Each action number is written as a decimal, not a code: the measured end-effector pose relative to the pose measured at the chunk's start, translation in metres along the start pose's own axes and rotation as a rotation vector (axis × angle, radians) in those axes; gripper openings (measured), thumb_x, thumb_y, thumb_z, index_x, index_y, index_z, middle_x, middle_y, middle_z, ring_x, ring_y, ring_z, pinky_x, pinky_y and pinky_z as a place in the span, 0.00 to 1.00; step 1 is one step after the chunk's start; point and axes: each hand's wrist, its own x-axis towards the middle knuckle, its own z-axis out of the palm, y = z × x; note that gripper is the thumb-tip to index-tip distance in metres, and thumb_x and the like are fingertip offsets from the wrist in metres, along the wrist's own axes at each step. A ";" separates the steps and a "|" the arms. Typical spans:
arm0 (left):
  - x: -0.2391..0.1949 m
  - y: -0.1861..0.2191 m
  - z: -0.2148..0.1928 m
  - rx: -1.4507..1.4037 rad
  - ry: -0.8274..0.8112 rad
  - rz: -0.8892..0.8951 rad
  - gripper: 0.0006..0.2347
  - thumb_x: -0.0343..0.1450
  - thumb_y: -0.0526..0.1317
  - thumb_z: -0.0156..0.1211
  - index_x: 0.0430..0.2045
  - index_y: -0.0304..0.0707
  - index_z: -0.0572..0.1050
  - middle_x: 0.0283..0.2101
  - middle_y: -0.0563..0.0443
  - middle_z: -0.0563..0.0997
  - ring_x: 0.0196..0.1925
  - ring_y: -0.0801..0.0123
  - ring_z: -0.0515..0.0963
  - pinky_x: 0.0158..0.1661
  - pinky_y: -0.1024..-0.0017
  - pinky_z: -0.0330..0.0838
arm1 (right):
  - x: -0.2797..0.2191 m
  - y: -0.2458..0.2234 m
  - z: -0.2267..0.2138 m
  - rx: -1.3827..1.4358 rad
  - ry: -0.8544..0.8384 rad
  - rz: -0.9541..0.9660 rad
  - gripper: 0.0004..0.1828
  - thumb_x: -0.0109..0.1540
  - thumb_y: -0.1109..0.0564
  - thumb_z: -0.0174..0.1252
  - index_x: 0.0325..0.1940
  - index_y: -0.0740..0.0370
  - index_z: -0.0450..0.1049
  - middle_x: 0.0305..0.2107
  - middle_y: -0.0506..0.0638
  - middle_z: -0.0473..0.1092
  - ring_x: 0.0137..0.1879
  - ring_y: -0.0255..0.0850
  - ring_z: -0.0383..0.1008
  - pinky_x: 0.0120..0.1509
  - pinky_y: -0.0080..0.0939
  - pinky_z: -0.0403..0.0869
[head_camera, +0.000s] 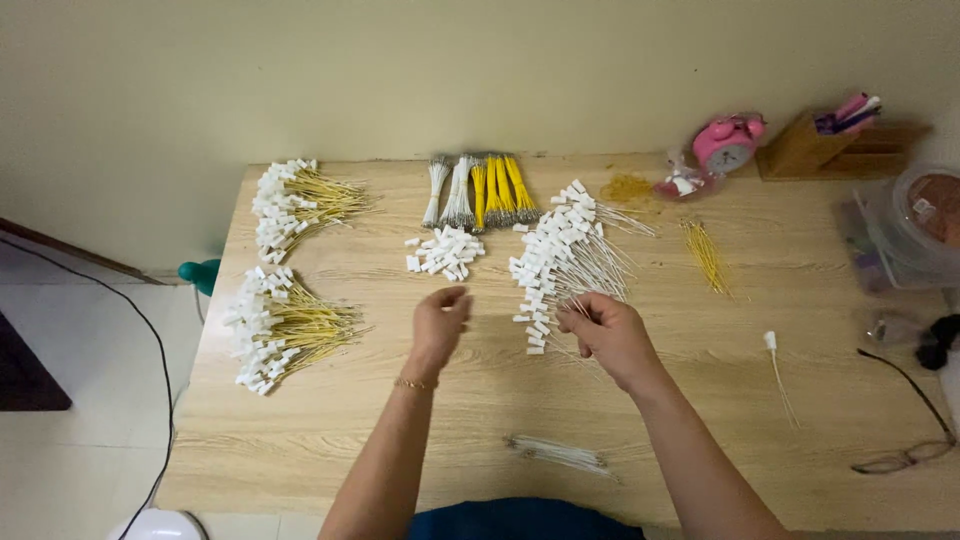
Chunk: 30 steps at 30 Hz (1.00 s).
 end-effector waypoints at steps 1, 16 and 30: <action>-0.019 0.019 0.011 -0.003 0.001 0.004 0.15 0.71 0.38 0.64 0.51 0.31 0.78 0.40 0.41 0.81 0.31 0.66 0.83 0.31 0.74 0.81 | -0.002 -0.001 0.000 -0.002 -0.001 -0.004 0.07 0.62 0.60 0.65 0.41 0.67 0.78 0.22 0.54 0.73 0.19 0.33 0.65 0.22 0.31 0.66; -0.123 0.096 0.043 -0.440 -0.379 0.148 0.08 0.73 0.34 0.64 0.41 0.27 0.78 0.35 0.44 0.77 0.32 0.61 0.86 0.35 0.66 0.87 | -0.049 -0.054 0.009 -0.215 -0.016 -0.051 0.10 0.61 0.61 0.64 0.46 0.61 0.81 0.21 0.48 0.74 0.22 0.29 0.63 0.24 0.27 0.68; -0.135 0.096 0.047 -0.391 -0.412 0.168 0.06 0.74 0.34 0.62 0.41 0.29 0.76 0.35 0.47 0.76 0.32 0.67 0.84 0.34 0.73 0.86 | -0.045 -0.037 0.007 0.011 -0.018 -0.027 0.07 0.59 0.64 0.66 0.41 0.66 0.78 0.21 0.50 0.71 0.23 0.30 0.64 0.24 0.28 0.67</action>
